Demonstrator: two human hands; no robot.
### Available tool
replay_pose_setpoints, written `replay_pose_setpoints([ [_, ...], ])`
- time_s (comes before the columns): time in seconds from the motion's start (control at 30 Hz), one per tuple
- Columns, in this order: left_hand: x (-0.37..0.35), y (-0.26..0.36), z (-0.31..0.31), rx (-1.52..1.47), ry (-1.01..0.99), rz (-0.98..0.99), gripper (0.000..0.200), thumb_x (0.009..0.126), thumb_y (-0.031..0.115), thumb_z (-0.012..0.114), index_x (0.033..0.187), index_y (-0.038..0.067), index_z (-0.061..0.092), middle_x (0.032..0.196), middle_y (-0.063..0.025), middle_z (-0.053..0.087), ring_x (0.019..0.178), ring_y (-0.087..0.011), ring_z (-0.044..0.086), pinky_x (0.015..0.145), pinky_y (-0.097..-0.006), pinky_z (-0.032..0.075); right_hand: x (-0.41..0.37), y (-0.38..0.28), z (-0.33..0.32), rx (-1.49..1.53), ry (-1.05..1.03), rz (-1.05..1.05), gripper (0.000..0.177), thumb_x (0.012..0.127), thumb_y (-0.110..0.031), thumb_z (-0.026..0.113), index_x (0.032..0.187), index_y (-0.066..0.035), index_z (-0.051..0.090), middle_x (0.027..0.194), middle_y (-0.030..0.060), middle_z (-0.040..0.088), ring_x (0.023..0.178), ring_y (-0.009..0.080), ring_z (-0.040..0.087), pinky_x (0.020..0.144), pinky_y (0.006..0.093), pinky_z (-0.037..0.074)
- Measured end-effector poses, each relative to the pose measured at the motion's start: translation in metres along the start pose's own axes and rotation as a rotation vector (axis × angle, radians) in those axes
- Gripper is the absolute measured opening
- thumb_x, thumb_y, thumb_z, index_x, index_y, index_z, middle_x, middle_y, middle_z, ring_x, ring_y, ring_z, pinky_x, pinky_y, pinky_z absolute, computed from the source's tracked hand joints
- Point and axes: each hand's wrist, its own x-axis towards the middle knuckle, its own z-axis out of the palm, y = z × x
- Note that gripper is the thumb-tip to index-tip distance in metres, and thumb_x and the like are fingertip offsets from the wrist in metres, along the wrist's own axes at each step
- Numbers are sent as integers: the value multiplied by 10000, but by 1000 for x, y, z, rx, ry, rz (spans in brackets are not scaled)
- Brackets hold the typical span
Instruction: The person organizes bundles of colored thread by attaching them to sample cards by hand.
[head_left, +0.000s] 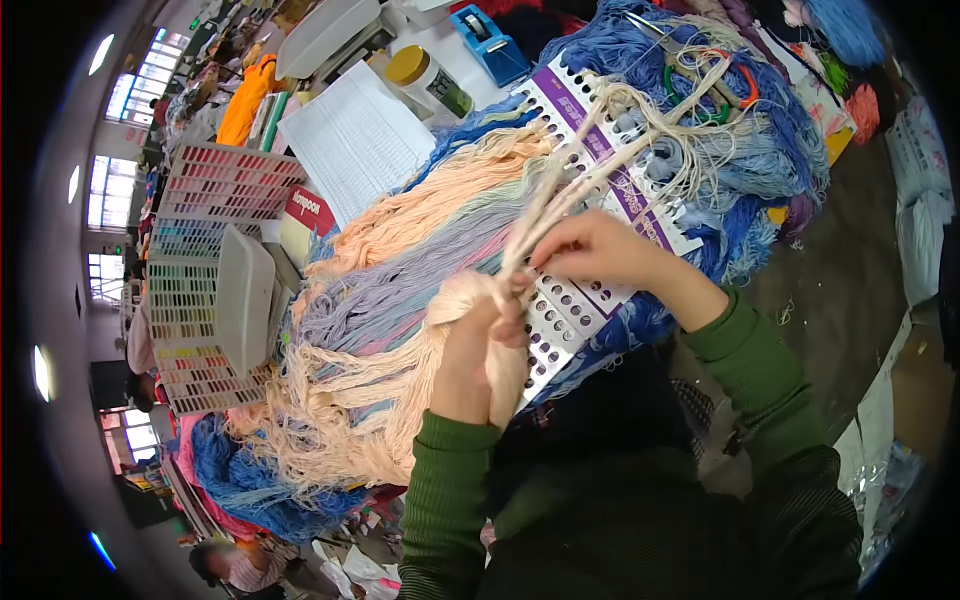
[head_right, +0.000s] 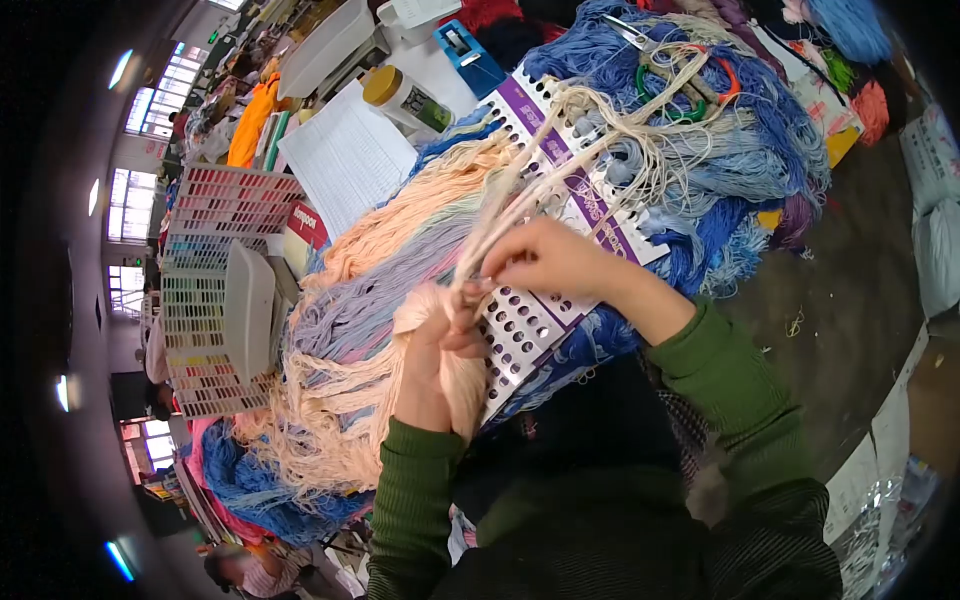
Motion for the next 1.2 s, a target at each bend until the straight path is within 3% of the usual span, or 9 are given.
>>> replay_pose_setpoints([
  [0.07,-4,-8,10,290,77,31,183,748,50,502,915,-20,479,637,-46,502,478,-89,425,438,-175,352,10,18,12,-317,-47,-333,137,692,-143,564,764,-37,613,572,69,553,546,114,498,537,239,394],
  [0.2,-17,-2,31,90,379,185,148,745,60,523,880,9,490,686,-84,525,513,-99,451,438,-184,369,8,17,6,90,-62,-81,143,676,-139,565,761,-25,574,627,57,526,549,123,462,534,245,379],
  [0.37,-76,75,-60,-232,-93,246,242,831,221,423,825,-13,486,675,-49,492,548,-72,463,433,-185,382,4,8,3,-226,-58,-128,143,666,-121,532,768,-23,548,664,65,518,563,144,479,538,252,385],
  [0.53,-132,119,-112,238,663,753,110,801,87,425,839,7,492,683,-26,489,585,-83,470,483,-198,404,7,9,12,-346,-49,-158,169,686,-128,499,795,-23,577,707,114,568,616,223,549,571,303,423],
  [0.6,-114,99,-91,381,754,922,363,684,-28,440,1045,9,461,784,-56,480,623,-96,469,534,-193,420,8,14,10,-357,-33,-195,169,700,-123,493,803,-26,585,703,112,570,610,219,547,575,304,423],
  [0.73,-48,9,24,825,614,602,307,742,52,531,1047,22,505,726,-35,555,554,-86,502,535,-169,409,15,28,16,-287,37,-426,170,722,-119,502,826,-10,579,654,87,561,573,173,531,546,280,407],
  [0.83,14,-10,-32,1254,234,445,90,808,113,501,808,26,523,611,-1,511,514,-54,450,464,-168,355,10,26,14,21,122,-144,158,722,-109,508,831,-8,563,590,50,513,539,122,484,509,244,378],
  [1.07,-42,33,-28,686,301,148,142,796,141,508,879,28,529,606,-14,501,423,-45,393,392,-154,309,8,21,20,-514,137,-358,245,621,-142,576,841,-42,531,611,30,470,608,145,481,544,272,350],
  [1.2,-153,89,-89,365,513,314,205,814,129,438,968,-1,479,667,-43,483,473,-65,423,437,-167,371,6,32,24,-637,147,-306,270,578,-157,550,841,-96,547,792,54,511,835,224,477,712,345,309],
])
